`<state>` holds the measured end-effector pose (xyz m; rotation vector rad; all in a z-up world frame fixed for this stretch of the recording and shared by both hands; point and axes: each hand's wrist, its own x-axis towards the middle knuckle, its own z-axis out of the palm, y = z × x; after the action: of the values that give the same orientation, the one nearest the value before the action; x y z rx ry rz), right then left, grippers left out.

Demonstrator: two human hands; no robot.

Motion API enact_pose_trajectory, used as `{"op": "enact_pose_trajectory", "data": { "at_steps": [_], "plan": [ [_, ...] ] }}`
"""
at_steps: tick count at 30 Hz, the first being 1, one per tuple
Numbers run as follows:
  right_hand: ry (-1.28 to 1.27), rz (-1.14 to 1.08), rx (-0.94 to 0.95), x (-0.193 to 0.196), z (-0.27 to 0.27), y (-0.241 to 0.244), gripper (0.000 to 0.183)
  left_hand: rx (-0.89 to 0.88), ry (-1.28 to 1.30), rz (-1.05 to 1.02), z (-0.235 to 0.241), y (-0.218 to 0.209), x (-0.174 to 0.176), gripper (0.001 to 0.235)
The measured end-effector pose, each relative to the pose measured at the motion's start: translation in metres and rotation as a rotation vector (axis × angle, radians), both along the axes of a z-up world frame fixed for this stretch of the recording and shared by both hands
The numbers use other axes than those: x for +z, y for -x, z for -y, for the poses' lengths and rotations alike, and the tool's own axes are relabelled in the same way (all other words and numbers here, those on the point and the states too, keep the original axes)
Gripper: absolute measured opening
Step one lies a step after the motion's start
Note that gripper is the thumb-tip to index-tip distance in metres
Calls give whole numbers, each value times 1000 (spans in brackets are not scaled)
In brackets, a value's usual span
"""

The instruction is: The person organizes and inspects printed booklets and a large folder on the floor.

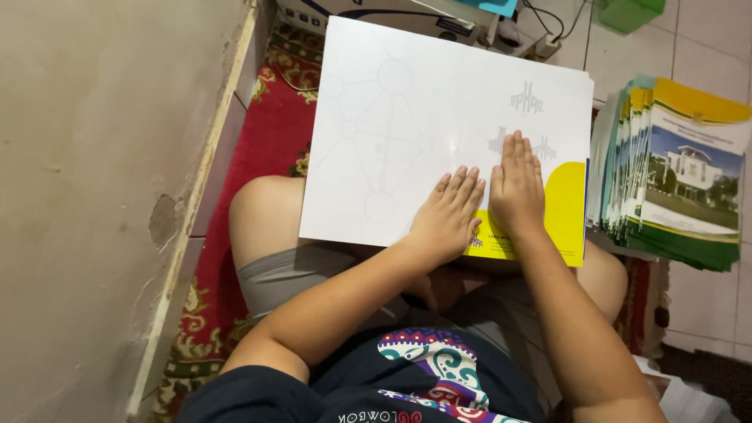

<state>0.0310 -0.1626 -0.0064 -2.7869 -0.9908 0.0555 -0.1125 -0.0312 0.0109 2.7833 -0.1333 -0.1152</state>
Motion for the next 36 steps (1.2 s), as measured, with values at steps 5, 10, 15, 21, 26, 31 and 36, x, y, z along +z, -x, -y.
{"op": "enact_pose_trajectory", "data": {
  "at_steps": [5,10,15,21,26,31,36],
  "plan": [
    [-8,16,8,3,0,3,58,3,-12,48,-1,4,4,63],
    [-36,-3,-1,11,-4,8,58,16,35,94,-2,6,6,61],
    [-39,-23,-5,15,-4,10,58,122,80,75,2,10,12,63],
    [-76,-55,-11,17,-5,10,58,209,-38,52,11,1,1,68],
    [-142,27,12,17,-4,13,57,209,-138,0,5,-24,3,70],
    [-120,34,20,10,-5,4,62,251,-252,-86,-25,-99,-4,69],
    [-53,-7,-30,16,-8,7,64,412,-331,49,-51,-175,-27,69]
  ]
}}
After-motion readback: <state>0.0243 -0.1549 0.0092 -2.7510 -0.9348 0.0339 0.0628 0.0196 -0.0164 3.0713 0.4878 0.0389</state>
